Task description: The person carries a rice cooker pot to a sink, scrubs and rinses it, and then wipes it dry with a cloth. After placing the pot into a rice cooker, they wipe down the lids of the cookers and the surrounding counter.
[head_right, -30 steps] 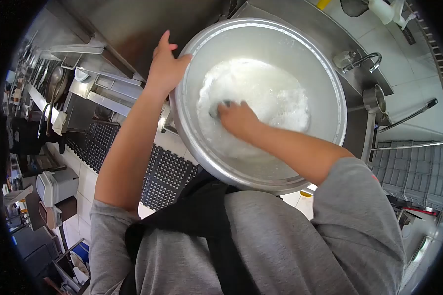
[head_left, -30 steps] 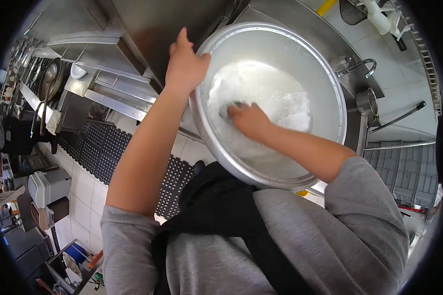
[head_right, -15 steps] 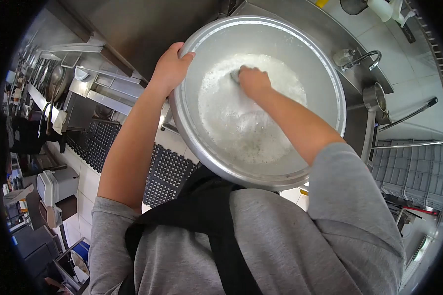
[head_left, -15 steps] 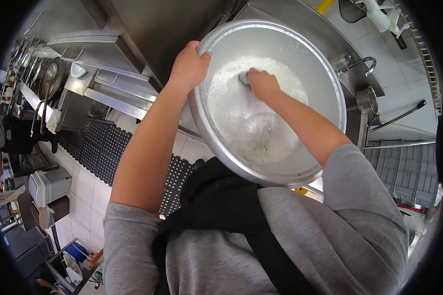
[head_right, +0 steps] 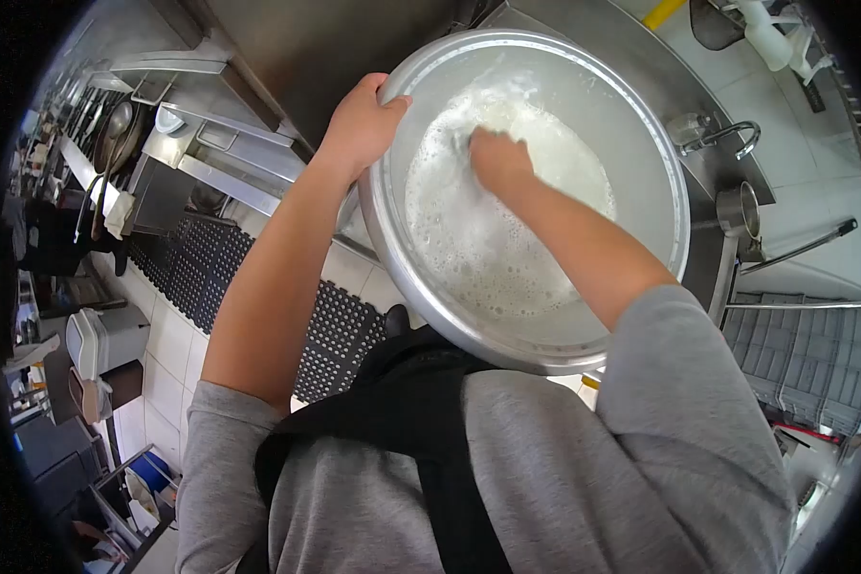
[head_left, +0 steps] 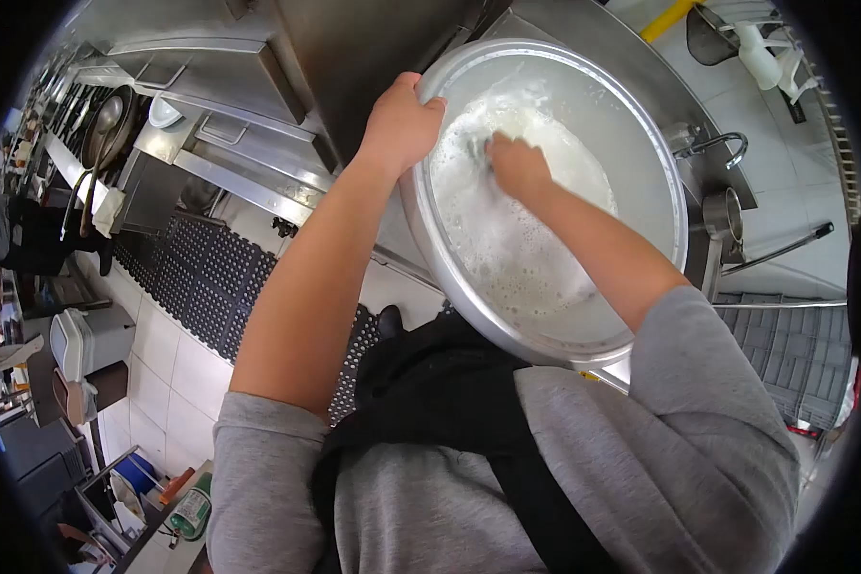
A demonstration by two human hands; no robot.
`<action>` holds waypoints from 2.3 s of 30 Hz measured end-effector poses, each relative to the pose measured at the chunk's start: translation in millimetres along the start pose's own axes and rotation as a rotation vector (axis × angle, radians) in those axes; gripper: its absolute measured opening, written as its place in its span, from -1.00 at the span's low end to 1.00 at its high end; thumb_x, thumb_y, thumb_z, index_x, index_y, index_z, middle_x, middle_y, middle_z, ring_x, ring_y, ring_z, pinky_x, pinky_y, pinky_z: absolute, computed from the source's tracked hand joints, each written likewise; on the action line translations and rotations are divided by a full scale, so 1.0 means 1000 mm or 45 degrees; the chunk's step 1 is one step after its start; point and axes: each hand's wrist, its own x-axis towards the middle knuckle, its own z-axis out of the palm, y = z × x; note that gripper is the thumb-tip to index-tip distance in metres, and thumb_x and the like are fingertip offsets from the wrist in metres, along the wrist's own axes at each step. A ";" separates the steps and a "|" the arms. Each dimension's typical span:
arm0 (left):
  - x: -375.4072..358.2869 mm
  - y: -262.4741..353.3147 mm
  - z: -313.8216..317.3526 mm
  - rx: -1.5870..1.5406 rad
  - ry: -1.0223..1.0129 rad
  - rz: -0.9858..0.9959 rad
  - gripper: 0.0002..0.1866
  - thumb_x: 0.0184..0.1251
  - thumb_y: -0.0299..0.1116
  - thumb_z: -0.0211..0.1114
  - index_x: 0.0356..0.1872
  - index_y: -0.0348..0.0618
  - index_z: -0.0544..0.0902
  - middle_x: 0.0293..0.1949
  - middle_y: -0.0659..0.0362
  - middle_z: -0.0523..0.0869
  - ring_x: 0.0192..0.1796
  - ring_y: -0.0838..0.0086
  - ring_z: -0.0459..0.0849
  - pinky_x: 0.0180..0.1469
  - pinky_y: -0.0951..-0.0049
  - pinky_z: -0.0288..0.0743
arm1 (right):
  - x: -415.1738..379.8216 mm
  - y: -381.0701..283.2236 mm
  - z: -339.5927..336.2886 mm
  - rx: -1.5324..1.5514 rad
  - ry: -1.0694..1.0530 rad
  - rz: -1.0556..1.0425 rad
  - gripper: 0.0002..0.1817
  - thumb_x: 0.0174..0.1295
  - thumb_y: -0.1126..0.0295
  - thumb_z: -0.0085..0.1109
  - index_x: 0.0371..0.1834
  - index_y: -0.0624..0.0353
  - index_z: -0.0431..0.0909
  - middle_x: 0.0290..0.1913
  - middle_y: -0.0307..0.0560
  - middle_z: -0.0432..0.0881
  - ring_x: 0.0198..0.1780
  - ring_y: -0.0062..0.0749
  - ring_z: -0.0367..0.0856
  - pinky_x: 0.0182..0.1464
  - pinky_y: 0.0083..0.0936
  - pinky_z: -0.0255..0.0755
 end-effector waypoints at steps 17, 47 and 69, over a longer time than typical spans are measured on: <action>-0.085 0.007 0.005 -0.667 0.032 -0.285 -0.49 0.19 -0.49 0.14 0.16 -0.50 0.28 -0.03 -0.12 0.56 0.05 0.27 0.57 0.16 0.35 0.39 | -0.082 -0.082 0.004 0.291 -0.228 -0.389 -0.74 0.24 0.40 -0.02 -0.08 0.25 0.55 -0.03 0.04 0.59 0.00 -0.10 0.60 0.06 -0.05 0.39; -0.044 0.021 0.011 0.052 0.002 -0.014 -0.43 0.35 -0.42 0.08 0.37 -0.25 0.19 0.28 -0.16 0.39 0.32 0.02 0.39 0.34 0.20 0.27 | -0.004 0.095 0.018 0.046 -0.003 0.537 -0.70 0.20 0.41 0.04 -0.04 0.24 0.58 -0.02 0.03 0.65 0.09 -0.10 0.61 0.06 -0.17 0.51; -0.044 0.015 0.009 0.162 0.043 0.000 -0.41 0.34 -0.38 0.08 0.39 -0.20 0.18 0.28 -0.12 0.39 0.27 0.05 0.45 0.28 0.19 0.34 | -0.006 0.012 0.007 0.058 -0.012 0.079 -0.80 0.20 0.43 -0.01 -0.11 0.16 0.45 -0.14 -0.02 0.67 -0.04 -0.10 0.64 0.02 -0.07 0.42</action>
